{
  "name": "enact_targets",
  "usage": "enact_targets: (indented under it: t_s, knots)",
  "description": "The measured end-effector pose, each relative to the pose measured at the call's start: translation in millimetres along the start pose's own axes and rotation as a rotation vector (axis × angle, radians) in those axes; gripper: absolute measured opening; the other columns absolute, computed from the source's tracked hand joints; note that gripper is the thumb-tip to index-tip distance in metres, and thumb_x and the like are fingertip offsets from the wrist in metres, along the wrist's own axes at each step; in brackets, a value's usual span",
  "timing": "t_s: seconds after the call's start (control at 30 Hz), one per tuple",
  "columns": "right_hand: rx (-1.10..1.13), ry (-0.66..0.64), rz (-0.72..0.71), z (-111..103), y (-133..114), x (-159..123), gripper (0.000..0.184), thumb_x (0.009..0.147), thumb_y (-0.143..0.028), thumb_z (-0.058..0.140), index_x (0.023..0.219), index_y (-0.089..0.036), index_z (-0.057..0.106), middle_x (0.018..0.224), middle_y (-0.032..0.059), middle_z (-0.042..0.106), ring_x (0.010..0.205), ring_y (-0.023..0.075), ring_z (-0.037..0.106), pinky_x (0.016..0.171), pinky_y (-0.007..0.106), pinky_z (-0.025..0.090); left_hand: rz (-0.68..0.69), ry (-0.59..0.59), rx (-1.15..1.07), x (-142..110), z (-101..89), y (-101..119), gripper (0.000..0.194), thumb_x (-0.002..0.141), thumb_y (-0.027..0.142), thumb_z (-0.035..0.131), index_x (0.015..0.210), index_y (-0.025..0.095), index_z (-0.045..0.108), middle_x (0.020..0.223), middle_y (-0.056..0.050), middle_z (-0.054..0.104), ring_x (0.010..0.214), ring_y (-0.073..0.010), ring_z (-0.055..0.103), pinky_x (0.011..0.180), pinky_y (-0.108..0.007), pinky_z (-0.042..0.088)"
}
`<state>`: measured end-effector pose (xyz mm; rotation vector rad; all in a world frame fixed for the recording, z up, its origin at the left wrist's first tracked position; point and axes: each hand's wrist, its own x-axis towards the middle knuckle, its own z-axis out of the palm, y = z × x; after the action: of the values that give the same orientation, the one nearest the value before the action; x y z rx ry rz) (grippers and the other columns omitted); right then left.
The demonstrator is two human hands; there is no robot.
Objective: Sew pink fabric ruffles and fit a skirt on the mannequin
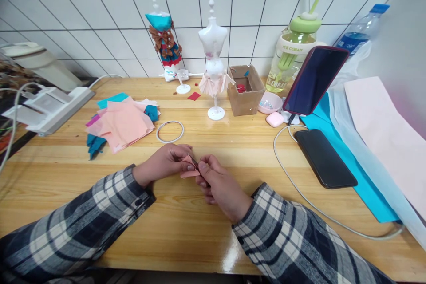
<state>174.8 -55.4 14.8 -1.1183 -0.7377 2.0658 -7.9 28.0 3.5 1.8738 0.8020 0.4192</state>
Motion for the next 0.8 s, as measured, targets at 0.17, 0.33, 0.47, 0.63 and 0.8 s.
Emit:
enact_targets:
  t_s: [0.17, 0.33, 0.47, 0.63, 0.8]
  knots:
    - [0.000, 0.035, 0.001, 1.2, 1.7, -0.8, 0.036, 0.083, -0.056, 0.057, 0.091, -0.026, 0.038, 0.064, -0.0094, 0.038, 0.046, 0.0044, 0.020, 0.042, 0.017, 0.011, 0.050, -0.044, 0.061, 1.1, -0.1, -0.7, 0.020, 0.082, 0.033, 0.065, 0.080, 0.017, 0.077, 0.073, -0.004, 0.072, 0.070, -0.0140, 0.055, 0.074, -0.026, 0.043]
    - [-0.023, 0.055, -0.020, 2.3, 3.4, 0.2, 0.036, 0.083, -0.055, 0.056, 0.087, -0.025, 0.039, 0.063, -0.0093, 0.038, 0.046, 0.0045, 0.020, 0.042, 0.017, 0.012, 0.059, -0.050, 0.056, 2.0, 0.3, -0.4, 0.019, 0.082, 0.033, 0.065, 0.078, 0.018, 0.077, 0.076, -0.005, 0.073, 0.072, -0.0148, 0.056, 0.073, -0.027, 0.043]
    - [-0.041, 0.064, -0.026, 2.1, 5.7, 2.2, 0.033, 0.085, -0.054, 0.055, 0.087, -0.024, 0.040, 0.063, -0.0092, 0.037, 0.046, 0.0044, 0.020, 0.042, 0.017, 0.013, 0.081, -0.039, 0.045, 2.6, 0.5, -0.8, 0.016, 0.080, 0.030, 0.067, 0.073, 0.018, 0.076, 0.075, -0.004, 0.073, 0.070, -0.0139, 0.057, 0.075, -0.026, 0.043]
    - [-0.146, 0.072, -0.129, -6.5, 1.9, 3.3, 0.036, 0.086, -0.060, 0.049, 0.099, -0.026, 0.044, 0.063, -0.0089, 0.036, 0.045, 0.0056, 0.021, 0.042, 0.019, 0.015, -0.022, 0.031, -0.085, 1.6, 4.3, 2.9, 0.021, 0.080, 0.034, 0.067, 0.081, 0.015, 0.074, 0.074, -0.003, 0.070, 0.069, -0.0135, 0.059, 0.067, -0.023, 0.044]
    - [-0.572, 0.205, -0.318, -14.8, -4.9, 8.1, 0.042, 0.078, -0.053, 0.064, 0.104, -0.022, 0.055, 0.072, -0.0028, 0.052, 0.059, 0.0107, 0.041, 0.053, 0.025, 0.032, -0.149, 0.094, -0.249, -0.7, 9.2, 4.7, 0.026, 0.081, 0.038, 0.066, 0.083, 0.012, 0.070, 0.060, 0.002, 0.060, 0.056, -0.0096, 0.051, 0.056, -0.021, 0.041]
